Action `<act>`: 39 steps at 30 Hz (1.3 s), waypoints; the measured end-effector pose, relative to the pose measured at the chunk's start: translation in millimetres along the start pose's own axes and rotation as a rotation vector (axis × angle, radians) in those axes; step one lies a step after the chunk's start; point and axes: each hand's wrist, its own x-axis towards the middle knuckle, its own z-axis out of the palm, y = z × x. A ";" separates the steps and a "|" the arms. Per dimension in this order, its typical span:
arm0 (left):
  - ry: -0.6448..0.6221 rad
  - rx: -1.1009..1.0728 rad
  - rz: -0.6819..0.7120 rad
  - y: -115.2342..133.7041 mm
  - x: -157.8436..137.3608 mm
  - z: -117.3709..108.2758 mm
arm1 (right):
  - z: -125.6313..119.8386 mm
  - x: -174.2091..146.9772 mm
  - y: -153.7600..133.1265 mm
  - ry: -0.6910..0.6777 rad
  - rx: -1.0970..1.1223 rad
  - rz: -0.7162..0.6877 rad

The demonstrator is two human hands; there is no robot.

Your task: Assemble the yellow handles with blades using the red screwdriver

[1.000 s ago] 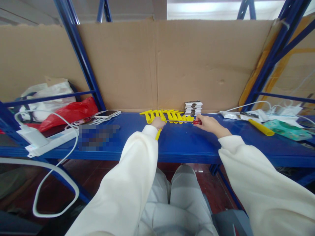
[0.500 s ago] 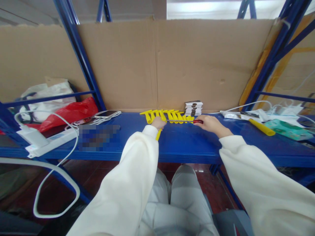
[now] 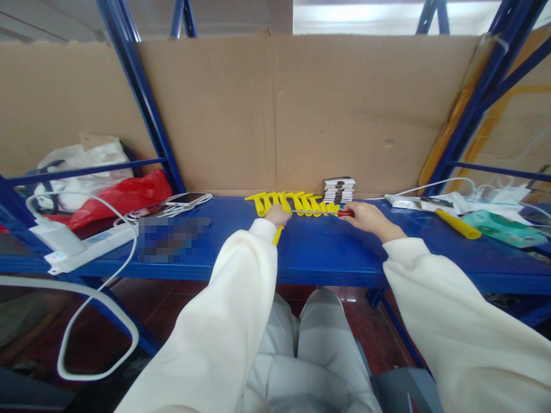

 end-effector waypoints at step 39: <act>0.005 0.130 0.042 -3.6 4.4 -1.2 | 0.9 -0.7 -0.7 0.017 0.050 -0.077</act>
